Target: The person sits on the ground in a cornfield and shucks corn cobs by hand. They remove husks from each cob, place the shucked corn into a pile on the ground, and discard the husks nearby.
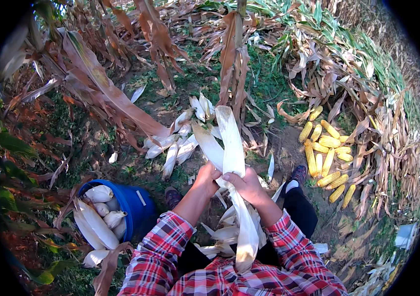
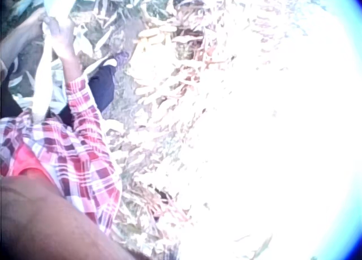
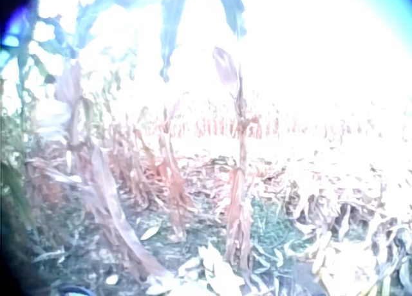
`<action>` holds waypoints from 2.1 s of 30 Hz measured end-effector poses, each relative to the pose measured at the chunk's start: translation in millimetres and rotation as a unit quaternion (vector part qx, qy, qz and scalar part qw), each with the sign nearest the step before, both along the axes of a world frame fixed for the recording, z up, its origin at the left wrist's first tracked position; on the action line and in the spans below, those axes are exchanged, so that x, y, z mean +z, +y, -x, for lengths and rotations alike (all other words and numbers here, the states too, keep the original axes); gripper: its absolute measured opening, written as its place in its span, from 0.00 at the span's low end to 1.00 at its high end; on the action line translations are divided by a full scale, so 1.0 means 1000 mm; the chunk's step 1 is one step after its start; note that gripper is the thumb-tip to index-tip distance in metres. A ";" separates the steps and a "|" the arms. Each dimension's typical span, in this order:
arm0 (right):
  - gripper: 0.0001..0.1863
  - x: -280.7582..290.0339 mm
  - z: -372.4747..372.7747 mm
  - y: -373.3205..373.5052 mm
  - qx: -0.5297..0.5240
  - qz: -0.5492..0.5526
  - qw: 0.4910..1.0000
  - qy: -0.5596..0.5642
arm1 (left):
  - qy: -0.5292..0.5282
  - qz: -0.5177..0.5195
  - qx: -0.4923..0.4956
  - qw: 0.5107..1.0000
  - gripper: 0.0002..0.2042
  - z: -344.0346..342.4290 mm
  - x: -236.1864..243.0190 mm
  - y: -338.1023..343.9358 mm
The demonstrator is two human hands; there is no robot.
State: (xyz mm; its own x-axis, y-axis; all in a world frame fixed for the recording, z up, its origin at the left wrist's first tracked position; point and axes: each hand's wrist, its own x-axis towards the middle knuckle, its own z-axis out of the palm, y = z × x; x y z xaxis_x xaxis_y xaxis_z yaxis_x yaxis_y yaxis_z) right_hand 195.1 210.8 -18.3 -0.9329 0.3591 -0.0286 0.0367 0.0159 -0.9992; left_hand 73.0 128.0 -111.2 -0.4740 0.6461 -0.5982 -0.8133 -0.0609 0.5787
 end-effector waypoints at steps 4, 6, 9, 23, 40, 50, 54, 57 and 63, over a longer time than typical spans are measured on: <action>0.16 -0.005 -0.007 0.013 -0.098 0.116 0.988 0.011 | 0.603 0.251 -0.083 0.752 0.26 -0.018 0.011 -0.016; 0.17 -0.004 -0.022 0.026 -0.106 0.206 0.973 0.009 | 0.594 0.057 -0.221 0.771 0.33 -0.018 0.033 -0.027; 0.18 -0.008 -0.038 0.021 -0.067 0.323 0.944 -0.024 | 0.417 -0.063 -0.416 0.806 0.38 -0.046 0.052 -0.047; 0.09 -0.045 -0.057 -0.017 -0.187 0.595 0.778 0.072 | 0.215 -0.040 -0.135 0.966 0.23 -0.161 0.052 -0.073; 0.21 0.004 -0.042 0.022 -0.147 0.611 0.754 0.193 | 0.511 0.063 -0.133 0.847 0.26 -0.147 0.092 -0.033; 0.14 0.000 -0.052 0.036 -0.172 0.684 0.694 0.142 | 0.264 -0.072 -0.235 0.933 0.30 -0.141 0.096 -0.037; 0.12 -0.023 -0.038 0.037 -0.229 0.639 0.717 0.160 | 0.179 -0.097 -0.112 0.973 0.27 -0.164 0.079 -0.031; 0.13 -0.031 -0.043 0.044 -0.221 0.632 0.721 0.178 | 0.180 -0.087 -0.075 0.977 0.25 -0.172 0.074 -0.025; 0.12 -0.030 -0.048 0.048 -0.265 0.608 0.708 0.240 | 0.250 -0.033 -0.067 0.965 0.23 -0.176 0.073 -0.014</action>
